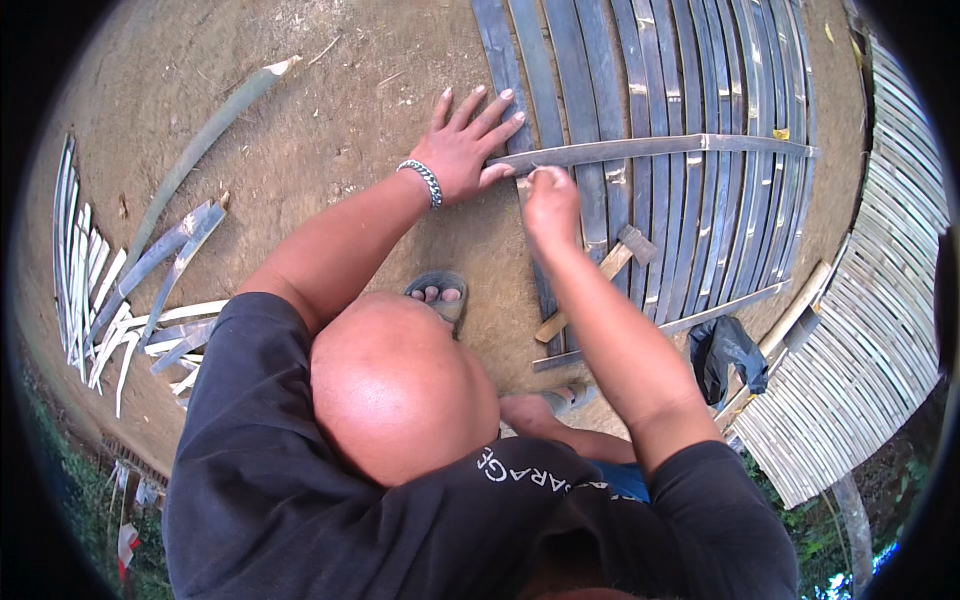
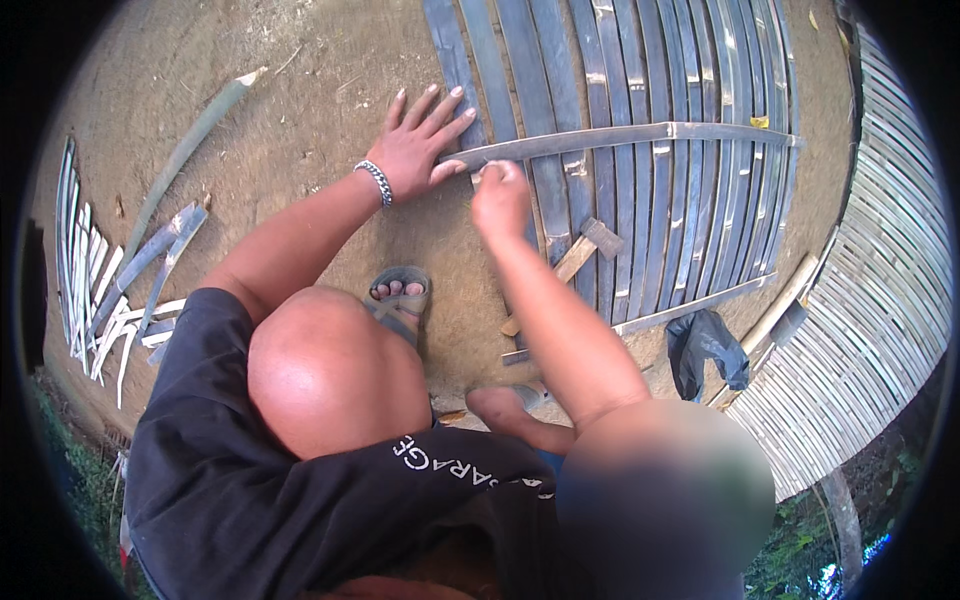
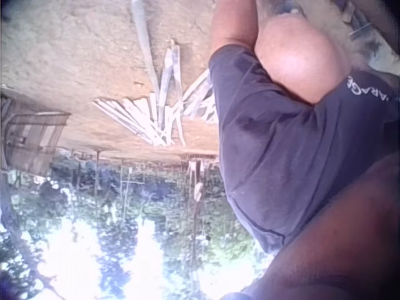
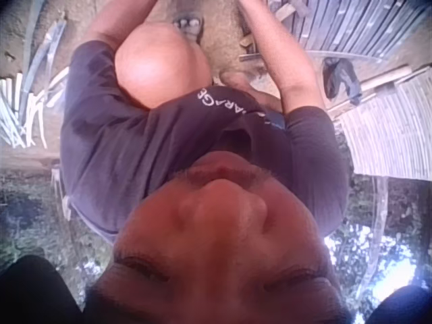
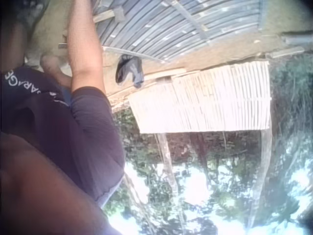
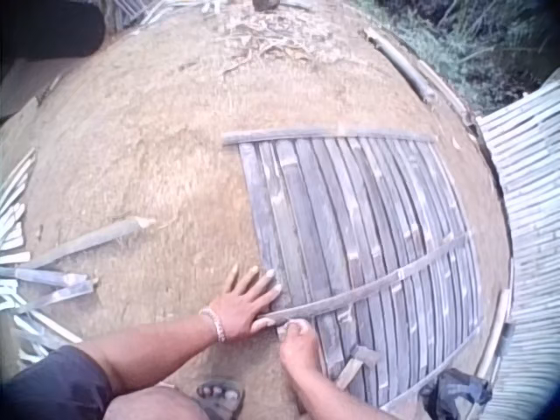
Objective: The person constructs a flat bamboo lattice by hammering small nails into thin bamboo strips laid across larger horizontal supports and tying them together.
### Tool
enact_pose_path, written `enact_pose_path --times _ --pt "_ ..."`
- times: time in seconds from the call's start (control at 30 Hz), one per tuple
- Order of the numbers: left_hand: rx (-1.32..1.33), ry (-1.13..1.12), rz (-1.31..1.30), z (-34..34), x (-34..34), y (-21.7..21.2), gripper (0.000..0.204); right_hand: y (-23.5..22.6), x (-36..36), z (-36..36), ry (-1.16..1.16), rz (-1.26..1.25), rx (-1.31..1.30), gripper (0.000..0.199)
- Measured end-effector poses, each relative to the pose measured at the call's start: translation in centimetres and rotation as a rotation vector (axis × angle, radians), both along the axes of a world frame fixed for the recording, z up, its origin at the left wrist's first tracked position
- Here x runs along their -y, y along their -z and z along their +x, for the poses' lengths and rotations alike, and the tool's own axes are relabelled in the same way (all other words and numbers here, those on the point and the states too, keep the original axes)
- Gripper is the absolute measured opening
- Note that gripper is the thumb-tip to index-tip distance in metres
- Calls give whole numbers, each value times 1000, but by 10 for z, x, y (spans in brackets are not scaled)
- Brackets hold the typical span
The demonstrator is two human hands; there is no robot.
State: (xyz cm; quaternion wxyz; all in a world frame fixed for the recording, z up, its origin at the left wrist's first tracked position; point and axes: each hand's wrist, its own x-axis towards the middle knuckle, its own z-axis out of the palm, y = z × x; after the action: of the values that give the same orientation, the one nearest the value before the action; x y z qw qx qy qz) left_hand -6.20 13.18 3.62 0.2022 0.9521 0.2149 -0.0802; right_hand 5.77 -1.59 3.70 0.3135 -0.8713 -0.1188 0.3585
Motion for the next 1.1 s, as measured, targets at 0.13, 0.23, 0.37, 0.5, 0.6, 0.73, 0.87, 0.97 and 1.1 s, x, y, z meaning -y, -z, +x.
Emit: enact_pose_path --times 0.13,0.23,0.37,0.5,0.6,0.73,0.87,0.97,1.1 --pt "-2 -5 0 -3 3 2 74 0 -20 -27 121 45 -134 31" --pt "5 -11 -9 -7 4 3 75 -17 -9 8 -165 -18 -134 32" --pt "4 -8 -8 -5 2 2 75 -14 -10 34 -236 -32 -62 31" --pt "15 -8 -14 -2 4 2 75 0 -3 -7 122 104 -97 29" --pt "-1 -11 -4 -4 3 2 75 -7 -16 -31 249 94 -250 29" --pt "21 -12 -10 -6 5 2 74 -9 -3 -1 10 82 -245 28" --pt "27 -6 -5 -3 5 2 73 -2 1 68 310 166 -166 27" --pt "22 -13 12 -6 3 4 73 -19 -12 72 -36 107 91 26" --pt "12 -10 1 -4 4 1 74 -29 -15 28 -250 -37 245 28"
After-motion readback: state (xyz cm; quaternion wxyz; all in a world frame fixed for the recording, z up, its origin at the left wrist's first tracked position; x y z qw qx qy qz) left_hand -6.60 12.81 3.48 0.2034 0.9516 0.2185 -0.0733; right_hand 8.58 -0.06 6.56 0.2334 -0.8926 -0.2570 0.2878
